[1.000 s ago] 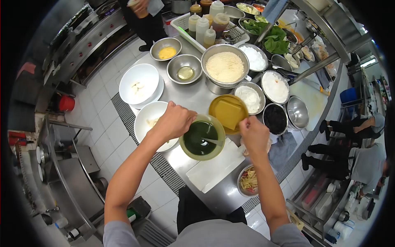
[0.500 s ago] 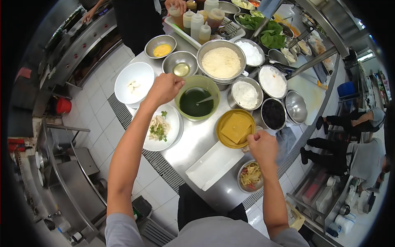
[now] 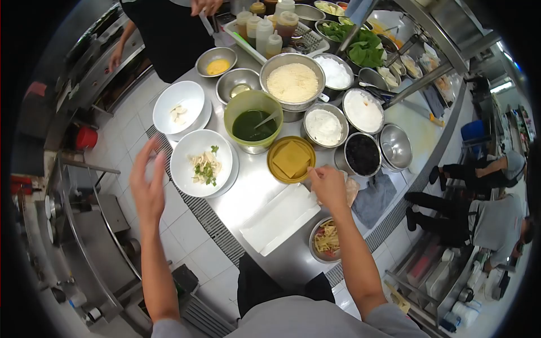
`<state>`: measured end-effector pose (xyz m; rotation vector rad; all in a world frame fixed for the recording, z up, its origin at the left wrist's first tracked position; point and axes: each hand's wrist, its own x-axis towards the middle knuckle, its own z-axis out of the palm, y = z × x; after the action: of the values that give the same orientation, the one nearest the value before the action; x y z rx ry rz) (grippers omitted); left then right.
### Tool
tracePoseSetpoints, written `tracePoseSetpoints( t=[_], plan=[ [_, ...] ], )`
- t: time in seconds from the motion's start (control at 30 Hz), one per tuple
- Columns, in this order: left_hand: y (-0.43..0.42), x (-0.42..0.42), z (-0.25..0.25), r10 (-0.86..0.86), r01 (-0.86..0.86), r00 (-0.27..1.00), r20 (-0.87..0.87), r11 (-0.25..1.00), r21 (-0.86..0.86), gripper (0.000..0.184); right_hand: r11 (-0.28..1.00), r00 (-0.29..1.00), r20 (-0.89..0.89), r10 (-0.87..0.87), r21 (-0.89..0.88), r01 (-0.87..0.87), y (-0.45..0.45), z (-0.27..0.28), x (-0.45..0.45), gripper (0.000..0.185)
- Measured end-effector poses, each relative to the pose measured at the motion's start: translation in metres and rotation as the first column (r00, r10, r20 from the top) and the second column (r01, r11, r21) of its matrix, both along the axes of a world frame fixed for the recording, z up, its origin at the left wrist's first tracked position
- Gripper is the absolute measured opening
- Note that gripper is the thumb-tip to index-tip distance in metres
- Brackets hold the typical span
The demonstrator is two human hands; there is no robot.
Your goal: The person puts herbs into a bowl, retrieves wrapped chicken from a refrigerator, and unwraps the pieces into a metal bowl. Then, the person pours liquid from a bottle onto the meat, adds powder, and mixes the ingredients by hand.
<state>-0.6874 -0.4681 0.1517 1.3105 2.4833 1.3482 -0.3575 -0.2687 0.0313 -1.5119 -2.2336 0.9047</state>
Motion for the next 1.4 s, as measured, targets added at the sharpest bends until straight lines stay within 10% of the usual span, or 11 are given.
tracePoseSetpoints(
  t=[0.23,0.37,0.47,0.7,0.83,1.03,1.17,1.27,1.3,1.33,1.4],
  plan=[
    [-0.388,0.076,-0.019,0.397,-0.551,0.833,-0.385,0.649,-0.524,0.025,0.985,0.945,-0.325,0.035,0.17,0.021,-0.009,0.061,0.058,0.017],
    [-0.608,0.138,0.02,0.528,-0.366,0.645,-0.552,-0.421,-0.83,0.063,0.951,0.961,-0.241,0.137,0.305,-0.059,-0.007,0.077,0.099,0.015],
    [-0.75,0.17,0.031,0.456,-0.2,0.607,-0.651,-0.705,-0.68,0.077,0.92,0.959,-0.198,0.2,0.376,-0.115,-0.024,0.097,0.104,0.016],
    [-0.839,0.165,0.036,0.314,-0.324,0.667,-0.676,-0.694,-0.642,0.102,0.652,0.822,-0.157,0.547,0.697,-0.3,-0.084,0.132,0.085,0.023],
    [-0.853,0.123,0.056,0.298,-0.216,0.702,-0.647,-0.777,-0.592,0.08,0.489,0.686,-0.089,0.722,0.767,-0.416,-0.117,0.149,0.077,0.029],
    [-0.778,0.124,0.077,0.522,-0.081,0.683,-0.511,-0.641,-0.763,0.089,0.499,0.714,0.011,0.7,0.708,-0.499,-0.129,0.124,0.121,0.03],
    [-0.859,0.116,0.055,0.494,-0.16,0.799,-0.343,-0.375,-0.913,0.095,0.85,0.975,-0.001,0.22,0.49,-0.191,-0.119,0.098,0.159,0.028],
    [-0.817,0.141,0.043,0.39,-0.065,0.86,-0.329,-0.556,-0.828,0.094,0.794,0.957,0.208,0.202,0.538,-0.284,-0.079,0.014,0.213,0.026],
    [-0.793,0.157,0.044,0.368,-0.037,0.87,-0.328,-0.616,-0.787,0.093,0.984,0.983,0.059,0.176,0.031,-0.178,-0.076,-0.005,0.22,0.024],
    [-0.768,0.175,0.047,0.35,-0.006,0.878,-0.328,-0.675,-0.738,0.093,0.858,0.995,-0.048,0.085,-0.505,-0.097,-0.071,-0.022,0.227,0.022],
    [-0.712,0.217,0.05,0.322,-0.052,0.886,-0.334,-0.646,-0.761,0.101,0.844,0.986,-0.089,0.139,-0.51,-0.165,-0.071,-0.025,0.22,0.019]
  ],
)
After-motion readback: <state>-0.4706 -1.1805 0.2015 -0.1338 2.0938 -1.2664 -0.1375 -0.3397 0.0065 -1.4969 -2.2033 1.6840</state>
